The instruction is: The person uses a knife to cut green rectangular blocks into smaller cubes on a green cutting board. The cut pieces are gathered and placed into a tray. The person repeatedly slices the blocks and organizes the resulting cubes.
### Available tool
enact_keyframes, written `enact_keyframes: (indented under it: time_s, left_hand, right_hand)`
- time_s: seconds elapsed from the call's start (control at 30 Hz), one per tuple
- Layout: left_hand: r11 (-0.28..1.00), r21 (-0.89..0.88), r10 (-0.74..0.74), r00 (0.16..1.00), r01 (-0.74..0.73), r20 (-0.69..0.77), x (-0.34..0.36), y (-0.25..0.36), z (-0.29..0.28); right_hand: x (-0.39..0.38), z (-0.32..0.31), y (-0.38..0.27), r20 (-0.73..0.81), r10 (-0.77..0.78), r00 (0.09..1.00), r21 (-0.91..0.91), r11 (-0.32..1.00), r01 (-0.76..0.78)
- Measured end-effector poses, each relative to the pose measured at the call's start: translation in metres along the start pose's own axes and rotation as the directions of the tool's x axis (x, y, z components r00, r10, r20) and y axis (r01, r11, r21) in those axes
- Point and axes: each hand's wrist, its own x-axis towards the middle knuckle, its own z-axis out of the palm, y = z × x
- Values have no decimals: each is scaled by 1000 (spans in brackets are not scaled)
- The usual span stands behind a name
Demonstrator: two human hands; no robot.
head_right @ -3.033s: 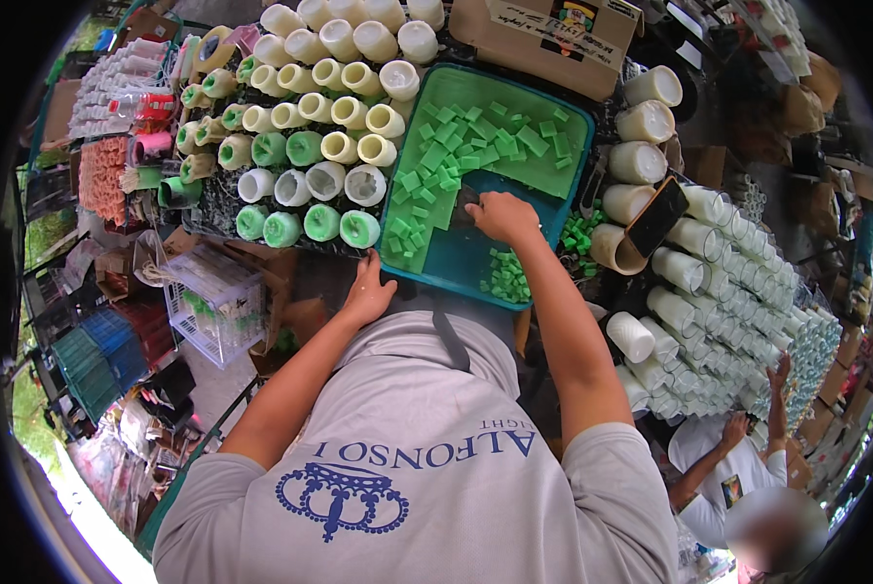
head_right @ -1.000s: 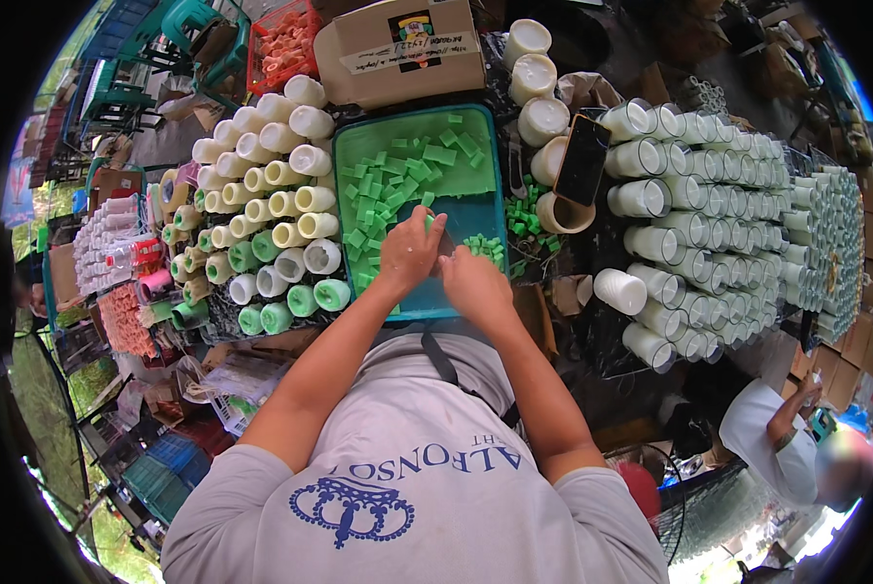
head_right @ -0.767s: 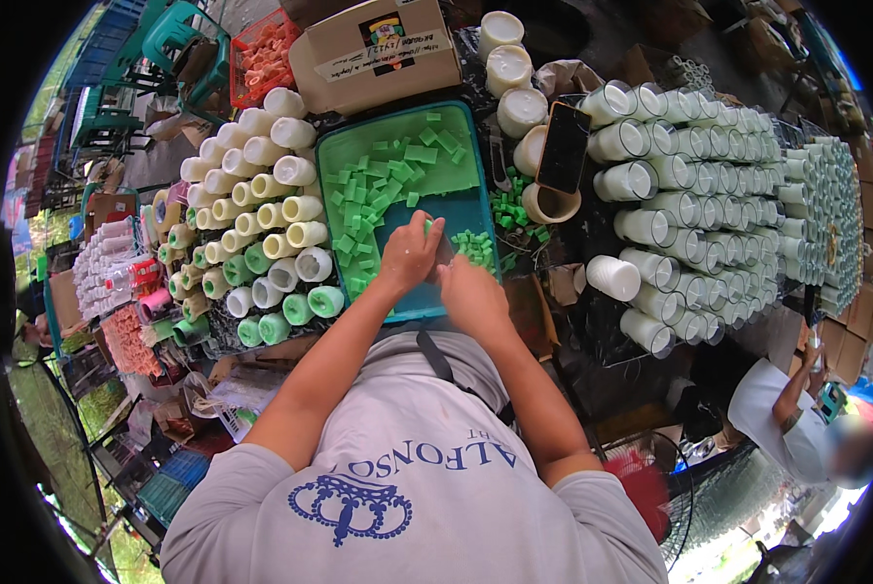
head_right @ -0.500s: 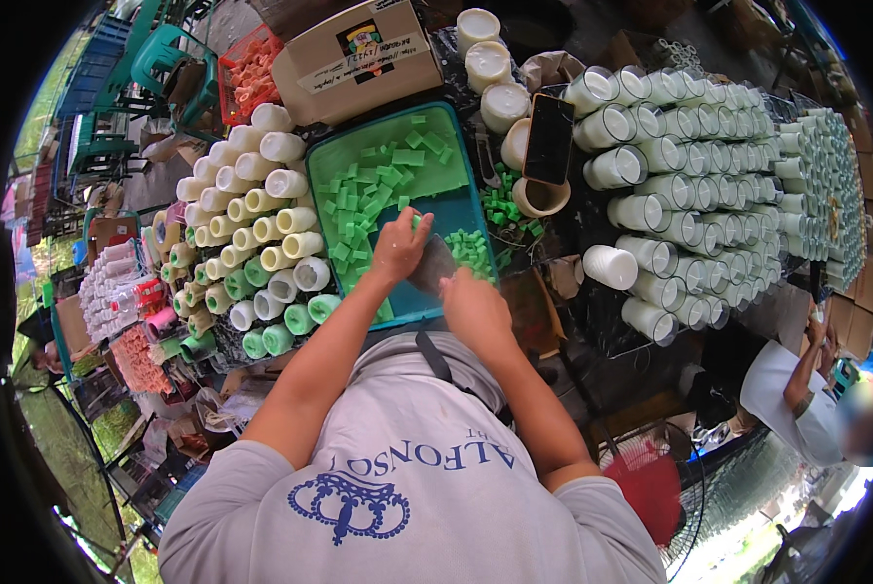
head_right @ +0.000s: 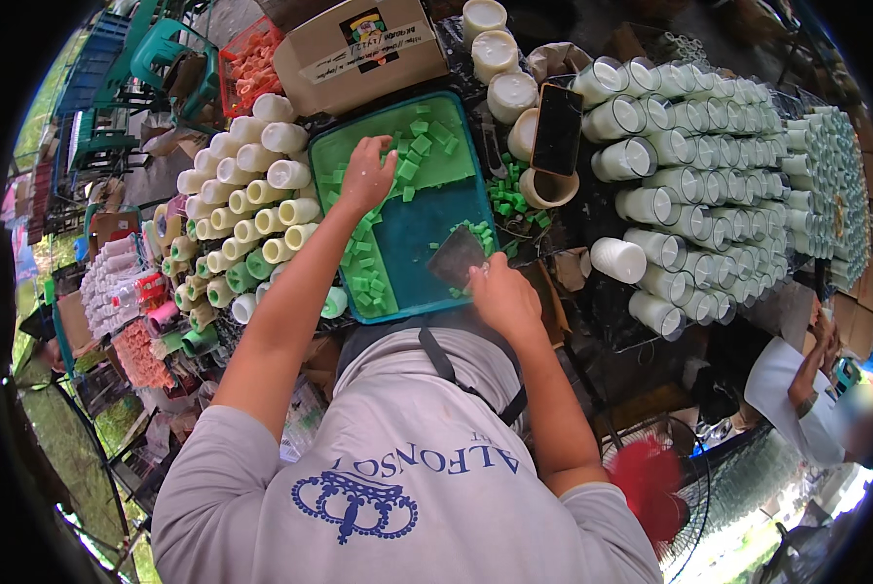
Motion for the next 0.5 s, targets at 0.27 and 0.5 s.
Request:
enact_keyframes:
  time_s: [0.27, 0.5]
  left_hand:
    - [855, 519, 20, 1000, -16, -3, -95, -31, -9]
    - [832, 554, -18, 999, 33, -34, -66, -75, -5]
  right_hand:
    - [50, 13, -35, 144, -156, 977, -235, 954, 187]
    - [62, 29, -46, 121, -177, 977, -283, 937, 205]
